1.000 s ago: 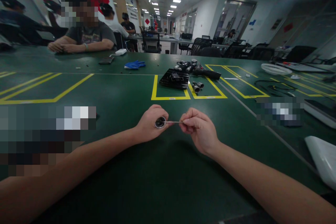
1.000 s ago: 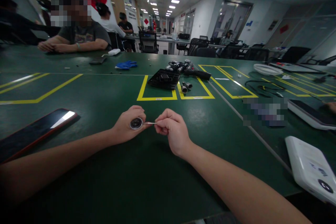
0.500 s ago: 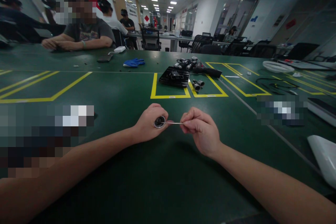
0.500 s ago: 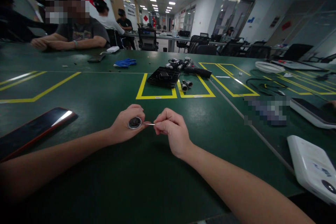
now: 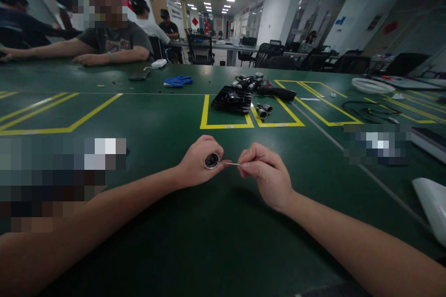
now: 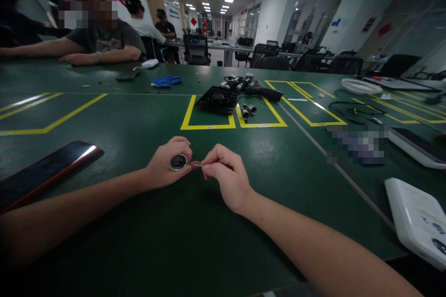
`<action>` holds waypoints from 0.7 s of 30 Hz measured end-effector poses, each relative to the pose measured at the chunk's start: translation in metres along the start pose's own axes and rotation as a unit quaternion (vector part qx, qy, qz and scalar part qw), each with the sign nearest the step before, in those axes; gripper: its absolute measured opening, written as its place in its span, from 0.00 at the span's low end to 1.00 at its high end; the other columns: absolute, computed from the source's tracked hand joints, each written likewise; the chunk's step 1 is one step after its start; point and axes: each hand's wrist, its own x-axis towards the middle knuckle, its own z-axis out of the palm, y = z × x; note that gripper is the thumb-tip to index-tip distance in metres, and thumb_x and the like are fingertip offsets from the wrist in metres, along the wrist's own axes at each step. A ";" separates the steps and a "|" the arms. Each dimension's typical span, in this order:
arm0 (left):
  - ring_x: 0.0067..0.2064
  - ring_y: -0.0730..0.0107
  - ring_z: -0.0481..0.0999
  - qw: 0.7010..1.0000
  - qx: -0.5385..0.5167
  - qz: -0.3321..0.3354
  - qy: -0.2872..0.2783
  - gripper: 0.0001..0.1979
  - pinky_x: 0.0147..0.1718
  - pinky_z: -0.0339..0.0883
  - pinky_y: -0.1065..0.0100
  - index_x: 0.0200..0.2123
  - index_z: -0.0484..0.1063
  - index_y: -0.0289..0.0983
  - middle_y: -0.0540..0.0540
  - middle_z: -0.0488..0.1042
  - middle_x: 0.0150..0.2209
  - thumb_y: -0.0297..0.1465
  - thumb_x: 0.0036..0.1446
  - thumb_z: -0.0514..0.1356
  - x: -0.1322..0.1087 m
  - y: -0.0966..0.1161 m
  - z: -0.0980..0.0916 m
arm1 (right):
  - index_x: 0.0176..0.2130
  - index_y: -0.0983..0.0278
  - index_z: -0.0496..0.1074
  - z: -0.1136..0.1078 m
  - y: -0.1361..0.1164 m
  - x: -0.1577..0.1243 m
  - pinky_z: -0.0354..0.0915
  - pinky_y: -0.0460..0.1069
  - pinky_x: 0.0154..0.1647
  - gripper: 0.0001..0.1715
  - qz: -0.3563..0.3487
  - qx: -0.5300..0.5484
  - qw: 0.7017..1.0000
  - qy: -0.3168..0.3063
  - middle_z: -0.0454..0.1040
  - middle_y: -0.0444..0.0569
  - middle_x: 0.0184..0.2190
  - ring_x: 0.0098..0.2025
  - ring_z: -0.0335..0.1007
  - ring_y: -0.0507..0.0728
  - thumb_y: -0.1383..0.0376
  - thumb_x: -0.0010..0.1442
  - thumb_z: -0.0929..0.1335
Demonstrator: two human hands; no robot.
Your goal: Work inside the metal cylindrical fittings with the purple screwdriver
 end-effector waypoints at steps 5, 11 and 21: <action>0.26 0.73 0.67 1.000 -0.010 -0.012 -0.007 0.12 0.41 0.65 0.62 0.24 0.61 0.37 0.53 0.67 0.22 0.34 0.53 0.60 -0.001 -0.001 0.001 | 0.22 0.63 0.67 0.001 -0.001 0.003 0.47 0.46 0.22 0.06 0.036 0.032 0.999 0.011 0.66 0.40 0.16 0.20 0.56 0.49 0.73 0.45 0.65; 0.27 0.73 0.67 1.000 -0.009 -0.015 -0.005 0.13 0.40 0.66 0.62 0.24 0.62 0.36 0.52 0.68 0.23 0.36 0.53 0.60 0.000 0.000 0.001 | 0.21 0.63 0.66 0.003 -0.003 0.005 0.44 0.46 0.20 0.05 0.049 0.053 0.997 0.031 0.65 0.40 0.15 0.18 0.54 0.49 0.73 0.43 0.65; 0.26 0.73 0.67 1.000 -0.004 -0.016 -0.007 0.12 0.40 0.66 0.62 0.23 0.62 0.36 0.53 0.68 0.22 0.35 0.53 0.60 0.000 0.000 0.001 | 0.23 0.63 0.69 -0.002 0.001 0.001 0.49 0.48 0.24 0.07 0.005 0.027 1.000 0.009 0.66 0.41 0.18 0.22 0.59 0.50 0.74 0.47 0.65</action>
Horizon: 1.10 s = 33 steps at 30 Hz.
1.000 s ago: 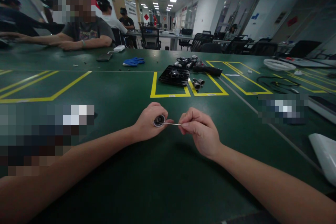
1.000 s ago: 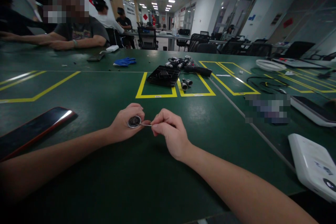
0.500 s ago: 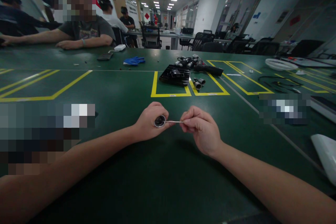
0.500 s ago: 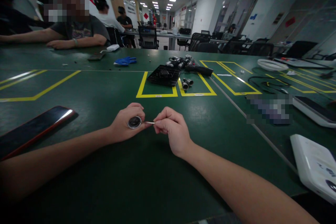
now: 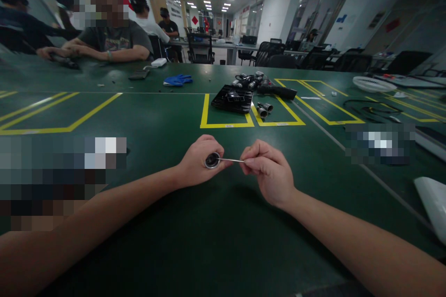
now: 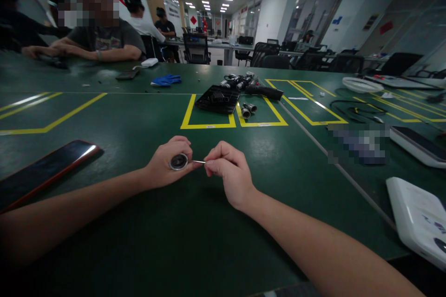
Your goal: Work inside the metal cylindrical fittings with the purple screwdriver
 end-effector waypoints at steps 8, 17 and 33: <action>0.27 0.72 0.67 1.000 0.000 -0.012 -0.012 0.12 0.40 0.66 0.62 0.24 0.62 0.37 0.52 0.68 0.22 0.36 0.54 0.58 0.000 0.001 -0.001 | 0.23 0.63 0.68 -0.001 0.000 0.001 0.52 0.48 0.26 0.07 -0.022 -0.012 1.000 -0.014 0.66 0.41 0.18 0.23 0.60 0.51 0.74 0.46 0.65; 0.29 0.70 0.68 1.000 0.004 -0.004 0.001 0.09 0.35 0.65 0.66 0.26 0.63 0.36 0.50 0.69 0.25 0.34 0.54 0.58 0.001 0.003 -0.003 | 0.24 0.63 0.68 -0.001 0.001 -0.001 0.54 0.49 0.28 0.07 -0.047 -0.027 0.998 -0.026 0.66 0.42 0.20 0.25 0.60 0.52 0.74 0.48 0.65; 0.29 0.70 0.66 0.999 0.001 -0.044 0.000 0.11 0.30 0.62 0.68 0.24 0.63 0.36 0.50 0.66 0.24 0.36 0.53 0.58 0.001 0.003 -0.002 | 0.24 0.63 0.66 0.006 -0.005 -0.007 0.55 0.48 0.28 0.06 -0.047 -0.096 0.993 -0.055 0.63 0.41 0.21 0.25 0.59 0.51 0.73 0.50 0.65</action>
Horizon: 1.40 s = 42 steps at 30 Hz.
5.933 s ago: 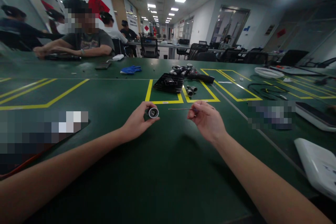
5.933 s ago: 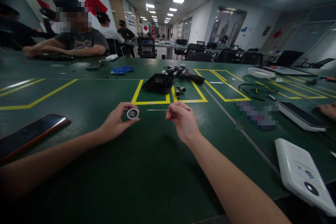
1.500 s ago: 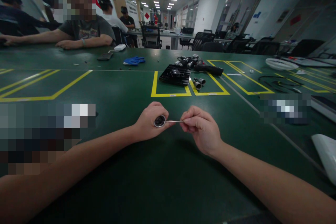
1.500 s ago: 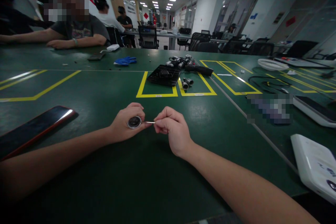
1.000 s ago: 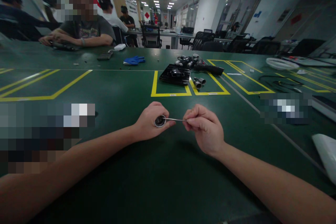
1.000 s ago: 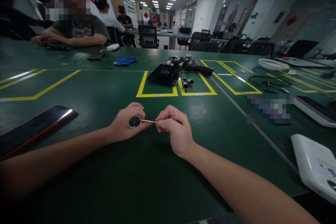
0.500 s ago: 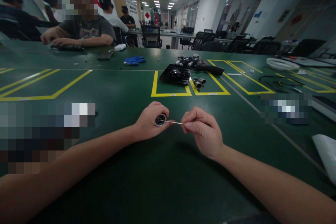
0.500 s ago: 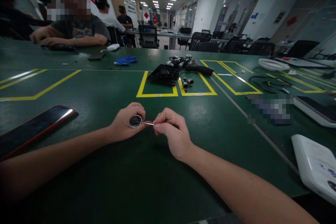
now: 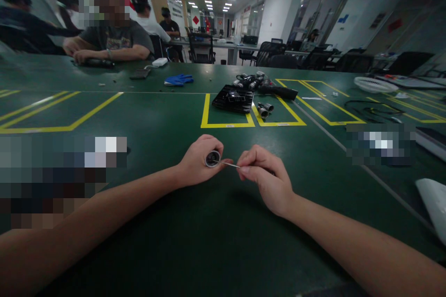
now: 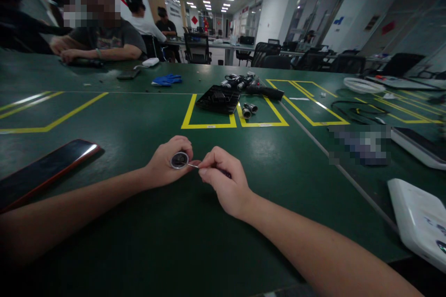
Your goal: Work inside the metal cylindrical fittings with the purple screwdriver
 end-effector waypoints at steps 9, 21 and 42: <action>0.30 0.69 0.67 1.000 -0.001 0.011 0.003 0.11 0.31 0.63 0.68 0.25 0.63 0.36 0.50 0.66 0.24 0.35 0.54 0.59 -0.001 0.000 0.000 | 0.26 0.63 0.65 -0.001 -0.002 0.000 0.55 0.48 0.27 0.05 -0.012 -0.009 1.000 -0.022 0.62 0.41 0.21 0.25 0.59 0.51 0.72 0.51 0.65; 0.30 0.69 0.70 0.999 -0.011 0.044 -0.015 0.07 0.37 0.65 0.64 0.28 0.68 0.34 0.48 0.71 0.26 0.32 0.53 0.59 0.000 -0.002 -0.001 | 0.25 0.64 0.67 -0.003 0.002 0.002 0.55 0.48 0.26 0.06 0.022 -0.021 0.999 0.017 0.65 0.41 0.21 0.25 0.59 0.50 0.73 0.50 0.65; 0.28 0.70 0.69 0.999 0.008 0.045 -0.001 0.11 0.38 0.66 0.63 0.24 0.65 0.36 0.51 0.68 0.21 0.36 0.53 0.59 0.000 -0.004 0.001 | 0.24 0.64 0.68 -0.001 0.004 0.001 0.53 0.47 0.25 0.05 0.035 0.037 0.998 0.045 0.66 0.41 0.21 0.24 0.59 0.50 0.73 0.48 0.66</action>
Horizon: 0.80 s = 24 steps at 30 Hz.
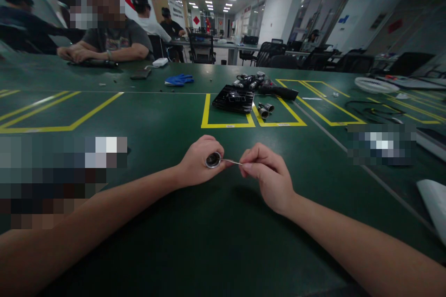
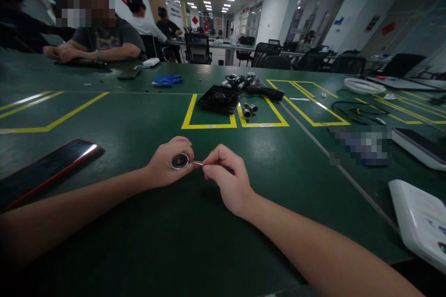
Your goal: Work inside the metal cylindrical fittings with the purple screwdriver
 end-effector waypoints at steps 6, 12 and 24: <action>0.27 0.71 0.69 1.000 0.001 -0.003 -0.007 0.11 0.40 0.67 0.62 0.23 0.65 0.36 0.52 0.68 0.21 0.35 0.54 0.58 0.000 0.001 -0.001 | 0.25 0.64 0.67 0.001 -0.002 -0.003 0.54 0.47 0.26 0.04 -0.010 -0.039 0.999 -0.031 0.66 0.41 0.21 0.25 0.60 0.51 0.72 0.50 0.66; 0.26 0.72 0.68 1.000 -0.008 -0.005 -0.008 0.11 0.40 0.67 0.61 0.23 0.64 0.36 0.52 0.68 0.21 0.35 0.53 0.60 0.000 0.001 -0.001 | 0.23 0.64 0.68 -0.001 0.003 0.006 0.48 0.46 0.21 0.05 0.062 0.063 0.996 0.026 0.68 0.41 0.17 0.20 0.56 0.48 0.73 0.45 0.66; 0.25 0.73 0.68 1.000 -0.006 0.000 0.001 0.12 0.39 0.66 0.62 0.24 0.64 0.36 0.52 0.68 0.22 0.36 0.53 0.61 0.000 -0.001 0.001 | 0.21 0.64 0.66 0.003 0.000 0.007 0.47 0.45 0.19 0.04 0.085 0.100 0.990 0.049 0.67 0.41 0.16 0.18 0.55 0.48 0.72 0.43 0.65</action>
